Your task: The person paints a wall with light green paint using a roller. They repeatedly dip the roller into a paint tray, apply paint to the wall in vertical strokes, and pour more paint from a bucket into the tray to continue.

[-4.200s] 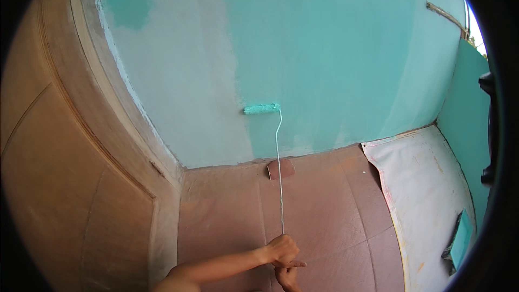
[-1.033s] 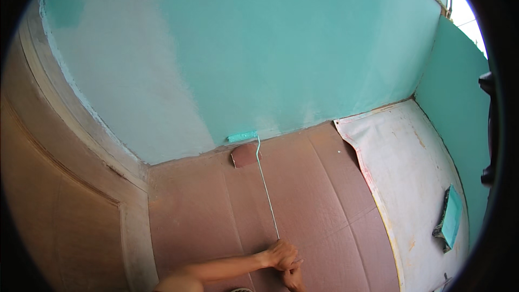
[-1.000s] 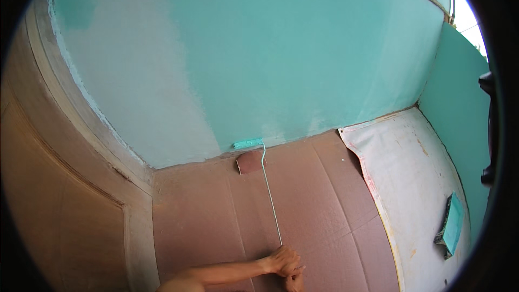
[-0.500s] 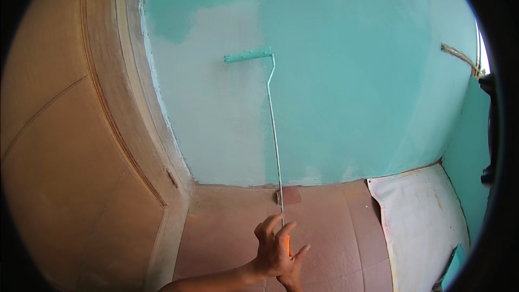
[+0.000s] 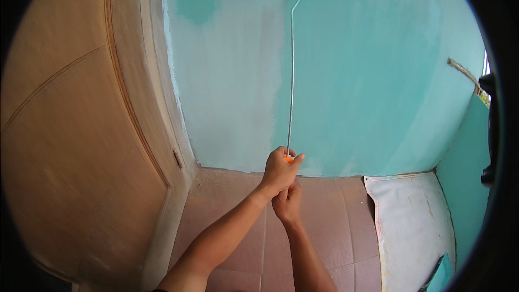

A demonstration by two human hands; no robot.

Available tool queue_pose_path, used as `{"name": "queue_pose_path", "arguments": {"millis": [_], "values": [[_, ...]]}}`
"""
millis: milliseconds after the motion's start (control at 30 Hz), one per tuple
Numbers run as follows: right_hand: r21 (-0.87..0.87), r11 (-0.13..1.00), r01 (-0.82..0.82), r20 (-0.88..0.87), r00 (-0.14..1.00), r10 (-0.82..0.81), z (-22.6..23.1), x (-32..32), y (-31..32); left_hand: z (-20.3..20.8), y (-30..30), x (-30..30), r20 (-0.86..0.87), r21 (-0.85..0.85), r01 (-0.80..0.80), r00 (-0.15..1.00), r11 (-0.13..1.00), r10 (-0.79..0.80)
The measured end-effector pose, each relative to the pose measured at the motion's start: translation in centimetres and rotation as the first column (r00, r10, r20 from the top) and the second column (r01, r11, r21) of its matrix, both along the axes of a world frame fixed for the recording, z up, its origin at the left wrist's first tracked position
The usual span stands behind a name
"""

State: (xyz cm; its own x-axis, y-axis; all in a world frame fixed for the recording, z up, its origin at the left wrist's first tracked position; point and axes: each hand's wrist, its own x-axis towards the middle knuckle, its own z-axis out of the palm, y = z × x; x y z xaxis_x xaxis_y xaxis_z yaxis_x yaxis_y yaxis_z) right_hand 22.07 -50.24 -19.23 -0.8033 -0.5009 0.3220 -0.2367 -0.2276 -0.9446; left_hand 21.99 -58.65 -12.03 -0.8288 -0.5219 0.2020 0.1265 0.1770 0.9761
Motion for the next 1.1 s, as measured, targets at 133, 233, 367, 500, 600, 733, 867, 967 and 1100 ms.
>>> {"name": "queue_pose_path", "arguments": {"millis": [133,233,367,500,600,733,867,967,1100], "values": [[0.095,0.993,0.069,-0.049,0.997,-0.064,-5.7,1.2,0.6,-6.6,0.5,0.5,0.036,0.050,-0.039,0.999,0.998,0.038],[0.160,0.979,0.130,-0.055,0.991,-0.123,-10.4,3.3,1.3,-11.5,1.0,2.1,0.114,0.041,-0.060,0.992,0.997,0.055],[0.144,0.975,0.167,0.000,0.986,-0.169,-16.1,7.9,3.2,-18.4,2.7,5.8,0.199,0.054,-0.045,0.979,0.998,0.034],[0.317,0.938,0.141,0.069,0.983,-0.171,-20.0,12.3,5.9,-24.3,4.9,9.8,0.329,0.123,-0.054,0.944,0.991,0.010],[0.394,0.910,0.130,0.097,0.979,-0.181,-21.7,15.0,7.9,-26.7,6.5,12.3,0.412,0.274,-0.059,0.909,0.960,-0.062],[0.388,0.907,0.163,0.108,0.969,-0.221,-22.8,17.4,9.5,-27.4,8.6,14.6,0.475,0.287,-0.096,0.878,0.953,-0.054],[0.520,0.839,0.162,0.087,0.967,-0.240,-22.8,18.9,11.4,-27.1,10.0,15.7,0.518,0.418,-0.116,0.845,0.901,-0.132],[0.541,0.830,0.137,0.101,0.969,-0.225,-22.4,19.7,12.5,-26.9,10.8,16.3,0.528,0.471,-0.135,0.835,0.872,-0.157],[0.607,0.792,0.072,0.186,0.955,-0.229,-21.7,20.7,13.4,-26.3,11.5,17.3,0.578,0.470,-0.148,0.797,0.870,-0.176]]}}
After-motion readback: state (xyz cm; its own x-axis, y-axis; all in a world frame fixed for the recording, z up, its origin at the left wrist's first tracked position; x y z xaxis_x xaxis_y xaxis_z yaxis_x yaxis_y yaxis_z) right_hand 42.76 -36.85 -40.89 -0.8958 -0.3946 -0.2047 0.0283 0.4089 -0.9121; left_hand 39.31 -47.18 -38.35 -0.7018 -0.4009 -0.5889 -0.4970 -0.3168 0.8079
